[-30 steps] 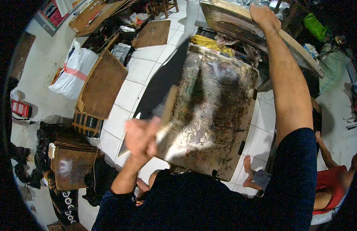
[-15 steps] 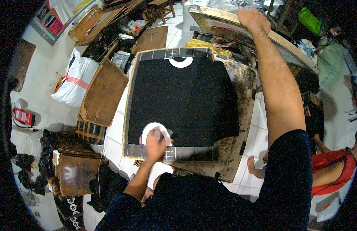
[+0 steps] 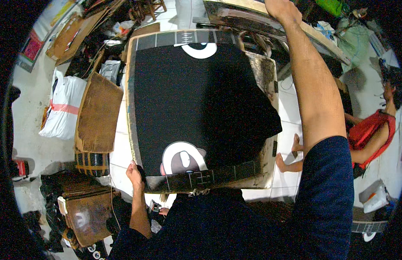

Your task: The person repeatedly aligns a screen printing frame over a black t-shirt and uses a squeegee to pull ink across the mesh. They lift the frame to check the print, then reposition and repeat the process on the same shirt.

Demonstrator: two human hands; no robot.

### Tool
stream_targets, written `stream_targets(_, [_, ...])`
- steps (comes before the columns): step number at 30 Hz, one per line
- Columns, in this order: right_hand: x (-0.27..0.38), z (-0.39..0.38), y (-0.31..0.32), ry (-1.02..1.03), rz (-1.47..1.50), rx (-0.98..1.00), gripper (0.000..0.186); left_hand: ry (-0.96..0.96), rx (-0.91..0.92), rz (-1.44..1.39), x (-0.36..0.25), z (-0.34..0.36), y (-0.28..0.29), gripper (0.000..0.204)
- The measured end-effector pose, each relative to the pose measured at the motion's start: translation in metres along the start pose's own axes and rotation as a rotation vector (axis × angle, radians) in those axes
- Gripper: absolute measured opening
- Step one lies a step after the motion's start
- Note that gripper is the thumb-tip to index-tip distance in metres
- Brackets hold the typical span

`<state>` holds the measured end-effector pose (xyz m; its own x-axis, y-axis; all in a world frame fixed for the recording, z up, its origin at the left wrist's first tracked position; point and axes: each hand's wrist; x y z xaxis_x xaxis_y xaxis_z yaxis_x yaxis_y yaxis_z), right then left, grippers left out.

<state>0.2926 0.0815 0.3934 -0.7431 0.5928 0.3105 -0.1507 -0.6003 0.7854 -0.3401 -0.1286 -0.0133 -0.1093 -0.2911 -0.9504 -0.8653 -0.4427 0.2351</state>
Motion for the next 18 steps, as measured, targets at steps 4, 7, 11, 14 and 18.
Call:
stream_targets(4, [0.003, -0.005, 0.001, -0.019, 0.016, -0.011, 0.055, -0.007, 0.066, 0.021, 0.001, -0.011, -0.053, 0.042])
stream_targets(7, [0.003, -0.005, -0.003, 0.002, 0.035, -0.021, 0.055, 0.010, 0.152, 0.140, 0.010, -0.020, -0.082, 0.041])
stream_targets(11, [0.001, -0.002, -0.005, 0.008, 0.025, -0.025, 0.055, 0.038, 0.239, 0.200, 0.019, -0.026, -0.078, 0.036])
stream_targets(14, [0.000, 0.002, -0.004, -0.001, -0.004, -0.005, 0.059, 0.061, 0.371, 0.161, 0.013, -0.027, -0.051, 0.035])
stream_targets(18, [-0.002, 0.010, -0.004, -0.007, -0.005, 0.016, 0.066, -0.352, 0.399, 0.774, -0.014, -0.024, -0.027, 0.062])
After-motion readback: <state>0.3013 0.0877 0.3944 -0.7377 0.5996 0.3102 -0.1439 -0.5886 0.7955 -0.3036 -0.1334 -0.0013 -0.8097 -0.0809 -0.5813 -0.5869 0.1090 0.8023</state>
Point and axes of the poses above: each hand's wrist, its own z-axis towards the middle knuckle, its own y-axis out of the back of the hand, x = y × z, and after that the axes turned 8 degrees about -x, right-handed
